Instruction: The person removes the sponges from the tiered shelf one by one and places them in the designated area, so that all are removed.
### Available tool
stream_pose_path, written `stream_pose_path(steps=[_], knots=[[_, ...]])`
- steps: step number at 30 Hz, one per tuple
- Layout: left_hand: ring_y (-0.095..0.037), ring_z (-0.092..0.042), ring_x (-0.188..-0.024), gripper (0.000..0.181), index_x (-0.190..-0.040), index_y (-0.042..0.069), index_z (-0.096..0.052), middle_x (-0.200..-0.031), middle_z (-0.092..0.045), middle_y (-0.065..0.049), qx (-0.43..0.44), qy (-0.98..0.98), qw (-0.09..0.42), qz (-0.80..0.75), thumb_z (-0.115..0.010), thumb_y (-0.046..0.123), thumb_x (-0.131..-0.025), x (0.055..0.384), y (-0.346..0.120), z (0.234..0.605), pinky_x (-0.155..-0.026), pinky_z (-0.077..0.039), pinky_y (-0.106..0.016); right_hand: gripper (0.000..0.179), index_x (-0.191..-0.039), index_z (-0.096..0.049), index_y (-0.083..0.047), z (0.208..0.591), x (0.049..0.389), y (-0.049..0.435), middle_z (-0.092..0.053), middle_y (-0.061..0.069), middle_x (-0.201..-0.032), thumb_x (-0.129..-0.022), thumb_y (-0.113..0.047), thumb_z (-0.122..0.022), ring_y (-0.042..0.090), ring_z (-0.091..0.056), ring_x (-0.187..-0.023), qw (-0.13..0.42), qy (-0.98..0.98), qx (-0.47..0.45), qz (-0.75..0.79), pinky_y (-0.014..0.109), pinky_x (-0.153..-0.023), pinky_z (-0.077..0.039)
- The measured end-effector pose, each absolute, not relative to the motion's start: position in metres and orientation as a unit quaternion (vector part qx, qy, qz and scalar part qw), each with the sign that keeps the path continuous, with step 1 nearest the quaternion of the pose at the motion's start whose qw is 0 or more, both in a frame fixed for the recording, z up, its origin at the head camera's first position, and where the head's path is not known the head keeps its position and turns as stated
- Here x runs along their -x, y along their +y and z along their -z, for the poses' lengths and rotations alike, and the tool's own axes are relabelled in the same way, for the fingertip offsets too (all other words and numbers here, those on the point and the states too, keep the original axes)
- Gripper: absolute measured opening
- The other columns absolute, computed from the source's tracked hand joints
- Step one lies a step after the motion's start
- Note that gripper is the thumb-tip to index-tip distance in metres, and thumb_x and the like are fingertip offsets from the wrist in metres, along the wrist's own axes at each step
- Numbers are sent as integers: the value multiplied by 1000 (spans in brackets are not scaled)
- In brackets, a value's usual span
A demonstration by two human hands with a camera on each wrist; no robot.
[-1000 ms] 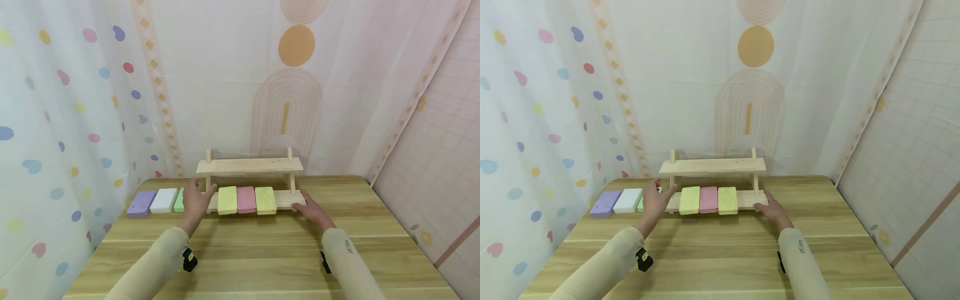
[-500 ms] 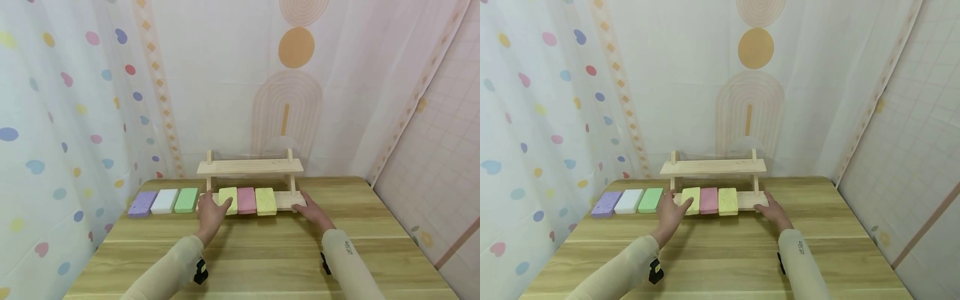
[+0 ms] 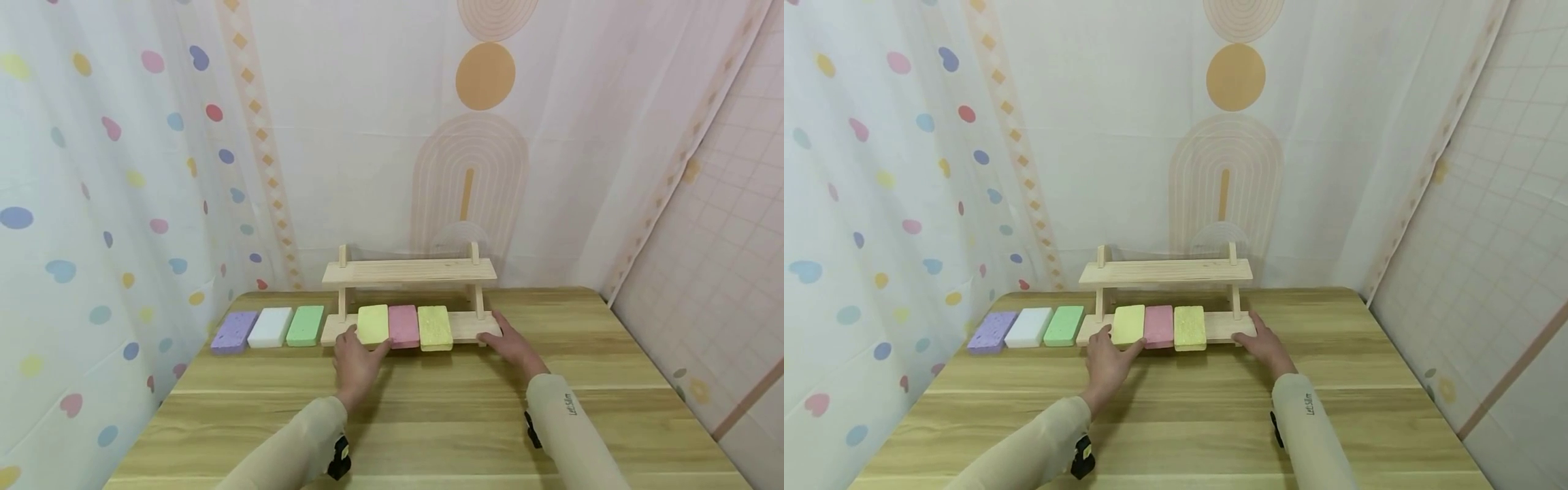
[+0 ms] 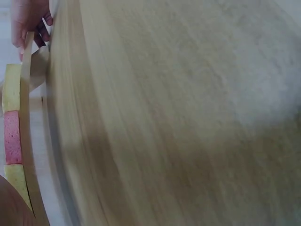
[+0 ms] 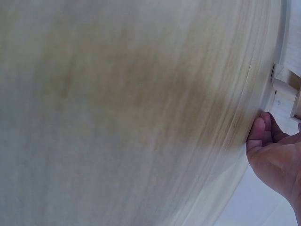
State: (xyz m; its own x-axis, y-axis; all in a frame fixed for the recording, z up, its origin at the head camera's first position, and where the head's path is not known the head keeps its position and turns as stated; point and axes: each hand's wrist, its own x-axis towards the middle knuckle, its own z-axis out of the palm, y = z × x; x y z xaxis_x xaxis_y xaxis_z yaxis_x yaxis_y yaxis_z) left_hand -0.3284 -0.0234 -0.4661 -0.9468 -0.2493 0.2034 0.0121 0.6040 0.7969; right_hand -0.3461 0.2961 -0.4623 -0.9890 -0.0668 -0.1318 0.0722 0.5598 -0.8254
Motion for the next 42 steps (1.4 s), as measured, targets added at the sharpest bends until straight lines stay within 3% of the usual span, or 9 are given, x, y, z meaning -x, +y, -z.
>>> stream_pose_path(steps=[8, 16, 24, 36, 42], knots=[[-44, -45, -120, 82, -141, -4, -42, -132, -44, -26, -89, -884, 157, 431, -78, 42, -83, 330, -27, 473, -100, -34, -58, 87, -160, -2, -13, 463, 346, 295, -3, 22, -163, -99, -46, -55, 46, -5, -147, 71, 882, 3, 466, 65, -113, -11], [-44, -45, -120, 86, -142, -4, -42, -134, -43, -25, -100, -888, 145, 426, -79, 46, -81, 331, -30, 474, -99, -36, -58, 89, -160, -2, -14, 465, 350, 296, -2, 22, -163, -97, -49, -55, 46, -5, -147, 73, 879, -1, 471, 65, -113, -11], [-40, -49, -109, 73, -134, -4, -49, -125, -47, -22, -96, -878, 159, 442, -77, 39, -82, 334, -36, 473, -89, -41, -53, 86, -160, -2, -11, 462, 348, 296, -4, 25, -162, -100, -45, -54, 48, -6, -146, 70, 882, -1, 466, 65, -113, -12], [-37, -49, -107, 69, -131, -9, -49, -121, -48, -24, -68, -858, 194, 470, -77, 32, -83, 327, -78, 468, -90, -41, -51, 87, -160, -3, -11, 461, 345, 297, -6, 26, -162, -98, -44, -55, 48, -7, -145, 64, 876, -4, 478, 65, -113, -13], [-41, -46, -117, 70, -134, -12, -45, -127, -50, -29, -65, -860, 183, 473, -76, 27, -85, 309, -113, 464, -100, -37, -54, 85, -160, -3, -12, 464, 344, 295, -6, 26, -162, -99, -43, -54, 47, -7, -146, 69, 878, -3, 473, 64, -114, -12]])
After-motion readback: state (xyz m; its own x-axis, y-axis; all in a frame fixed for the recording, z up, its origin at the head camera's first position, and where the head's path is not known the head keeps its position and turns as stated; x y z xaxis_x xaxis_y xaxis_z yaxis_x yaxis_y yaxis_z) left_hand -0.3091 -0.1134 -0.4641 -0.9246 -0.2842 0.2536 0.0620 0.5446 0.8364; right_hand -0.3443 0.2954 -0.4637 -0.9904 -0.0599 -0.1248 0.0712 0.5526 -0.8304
